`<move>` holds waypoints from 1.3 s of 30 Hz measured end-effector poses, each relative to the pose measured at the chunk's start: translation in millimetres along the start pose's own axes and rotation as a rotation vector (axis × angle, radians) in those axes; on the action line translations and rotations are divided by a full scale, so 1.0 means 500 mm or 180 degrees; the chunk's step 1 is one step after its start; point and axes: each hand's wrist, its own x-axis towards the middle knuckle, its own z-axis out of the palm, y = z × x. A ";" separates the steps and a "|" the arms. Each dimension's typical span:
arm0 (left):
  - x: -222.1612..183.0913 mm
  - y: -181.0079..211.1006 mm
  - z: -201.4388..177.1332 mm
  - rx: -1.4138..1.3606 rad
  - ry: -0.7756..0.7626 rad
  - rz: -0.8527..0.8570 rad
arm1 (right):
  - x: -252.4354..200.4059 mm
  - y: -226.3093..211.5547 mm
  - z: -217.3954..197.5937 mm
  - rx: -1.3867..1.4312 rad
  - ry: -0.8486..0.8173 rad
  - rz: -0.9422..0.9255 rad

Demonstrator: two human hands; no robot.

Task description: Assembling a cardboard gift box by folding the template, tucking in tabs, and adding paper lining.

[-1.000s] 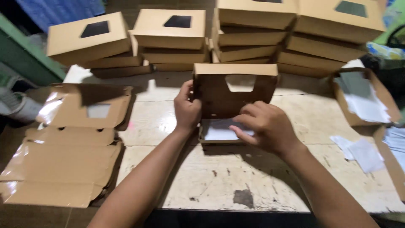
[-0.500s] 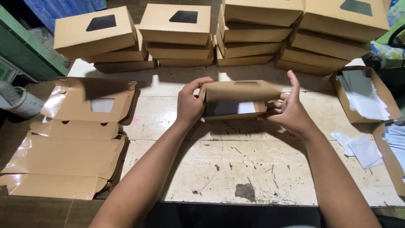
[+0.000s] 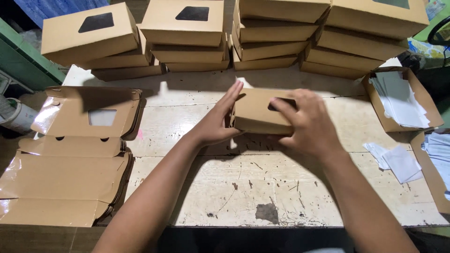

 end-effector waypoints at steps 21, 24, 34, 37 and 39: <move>0.007 -0.095 -0.010 -0.0205 0.0270 0.0378 | -0.001 -0.021 -0.022 0.0113 -0.0439 -0.0022; -0.002 -0.071 -0.002 -0.0058 0.0079 0.0243 | -0.010 -0.050 0.003 -0.0276 -0.0181 0.0048; 0.007 -0.087 -0.006 0.0514 0.0437 0.0319 | 0.006 -0.086 0.027 -0.0260 -0.0096 -0.0011; 0.018 -0.099 0.002 0.1472 0.0754 0.0015 | 0.008 -0.047 0.020 0.0020 0.0234 -0.0079; 0.017 -0.112 0.003 0.1476 0.0307 -0.0214 | 0.010 -0.009 0.001 0.0372 0.0690 0.0491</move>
